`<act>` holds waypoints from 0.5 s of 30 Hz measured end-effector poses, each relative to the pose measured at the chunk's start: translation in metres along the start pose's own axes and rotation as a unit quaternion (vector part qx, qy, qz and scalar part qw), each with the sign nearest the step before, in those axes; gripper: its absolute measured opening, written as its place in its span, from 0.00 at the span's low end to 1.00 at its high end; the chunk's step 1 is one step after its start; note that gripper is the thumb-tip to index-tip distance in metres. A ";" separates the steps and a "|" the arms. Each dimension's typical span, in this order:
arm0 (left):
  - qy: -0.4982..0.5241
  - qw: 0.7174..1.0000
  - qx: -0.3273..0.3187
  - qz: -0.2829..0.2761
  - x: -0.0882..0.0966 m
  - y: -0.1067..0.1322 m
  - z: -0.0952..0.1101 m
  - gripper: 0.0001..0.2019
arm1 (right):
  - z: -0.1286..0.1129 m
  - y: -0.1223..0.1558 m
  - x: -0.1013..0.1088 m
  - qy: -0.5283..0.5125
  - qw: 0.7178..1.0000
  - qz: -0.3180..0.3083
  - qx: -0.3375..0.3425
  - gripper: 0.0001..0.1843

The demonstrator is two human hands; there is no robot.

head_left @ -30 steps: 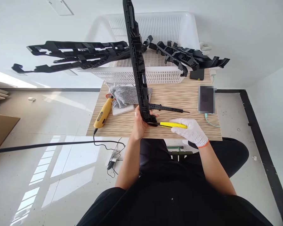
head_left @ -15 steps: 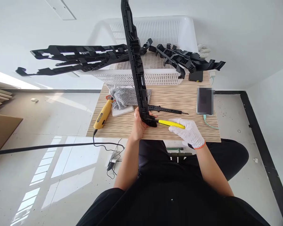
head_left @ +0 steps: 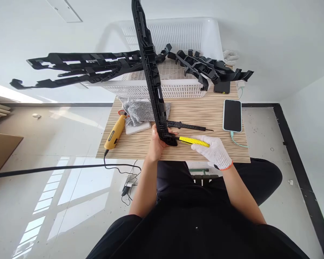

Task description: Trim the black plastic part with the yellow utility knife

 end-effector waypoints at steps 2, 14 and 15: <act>0.001 1.000 -0.001 0.002 0.000 0.000 0.000 0.29 | 0.000 0.000 0.002 -0.010 1.000 0.012 -0.003 0.26; -0.029 0.999 0.027 0.010 0.005 0.002 -0.006 0.23 | 0.000 -0.004 -0.003 -0.037 0.999 0.021 -0.002 0.27; -0.033 0.999 0.031 0.015 0.006 0.002 -0.007 0.22 | 0.003 -0.004 -0.001 -0.061 0.997 0.048 -0.017 0.28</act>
Point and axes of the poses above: each hand's wrist, its own y-axis away from the middle knuckle, its own x-axis out of the back of the hand, z = x × y, the point moved 9 cm from there along -y, towards the middle knuckle, and after that the axes turned 12 degrees about y, right-handed, at the moved point
